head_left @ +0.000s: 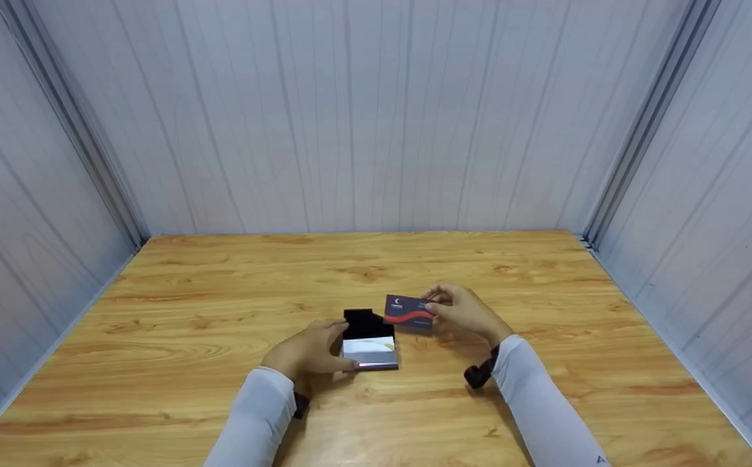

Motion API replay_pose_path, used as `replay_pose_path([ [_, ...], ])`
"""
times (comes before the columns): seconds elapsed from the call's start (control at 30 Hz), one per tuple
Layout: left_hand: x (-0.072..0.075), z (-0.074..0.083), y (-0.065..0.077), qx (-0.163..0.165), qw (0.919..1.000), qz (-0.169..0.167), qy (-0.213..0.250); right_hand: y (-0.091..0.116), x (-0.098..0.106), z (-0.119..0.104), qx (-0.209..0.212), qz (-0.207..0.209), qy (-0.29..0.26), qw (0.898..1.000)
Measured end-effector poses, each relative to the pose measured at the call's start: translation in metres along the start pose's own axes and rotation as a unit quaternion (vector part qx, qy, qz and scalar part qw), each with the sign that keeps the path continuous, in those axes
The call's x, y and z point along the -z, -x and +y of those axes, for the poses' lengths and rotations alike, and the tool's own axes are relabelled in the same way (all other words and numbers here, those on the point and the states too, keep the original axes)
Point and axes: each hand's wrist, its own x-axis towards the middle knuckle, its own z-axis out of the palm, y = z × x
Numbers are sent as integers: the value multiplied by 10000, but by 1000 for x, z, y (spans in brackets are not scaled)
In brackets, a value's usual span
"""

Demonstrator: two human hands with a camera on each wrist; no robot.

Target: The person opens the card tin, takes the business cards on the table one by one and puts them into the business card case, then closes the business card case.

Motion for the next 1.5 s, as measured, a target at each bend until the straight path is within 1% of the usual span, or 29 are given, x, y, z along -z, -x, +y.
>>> replay_pose_path([
  [0.23, -1, -1, -1, -33, 10000, 19, 52, -4, -25, -11, 410, 79, 422, 9982],
  [0.33, 0, -1, -2, -62, 10000, 4, 51, -5, -34, -14, 481, 111, 529, 9974],
  [0.53, 1, -1, -2, -142, 9999, 26, 65, -6, -47, -19, 533, -64, 318, 9981],
  [0.7, 1, -1, -4, -163, 9998, 132, 67, -6, -56, -22, 748, -141, 486, 9959],
  [0.77, 1, -1, -5, -123, 9998, 145, 61, -6, -59, -24, 809, -179, 546, 9951],
  [0.83, 0, 0, -5, -92, 9998, 164, 64, -5, -61, -24, 841, -240, 572, 9945],
  [0.93, 0, 1, -4, -39, 9998, 173, 68, -5, -63, -23, 932, -278, 764, 9923],
  [1.07, 0, 0, -3, 13, 9999, 146, 59, -5, -63, -22, 850, -408, 879, 9917],
  [1.17, 0, 0, -3, 82, 9999, 114, 57, -4, -62, -22, 709, -558, 947, 9914],
  [1.27, 0, 0, -3, 131, 9998, 109, 65, -3, -62, -22, 682, -673, 1057, 9898],
  [1.4, 0, -1, -3, 104, 9998, 132, 94, -2, -61, -23, 629, -787, 1140, 9884],
  [1.5, 0, -1, -3, 140, 9998, 95, 106, -1, -61, -22, 659, -914, 1216, 9862],
])
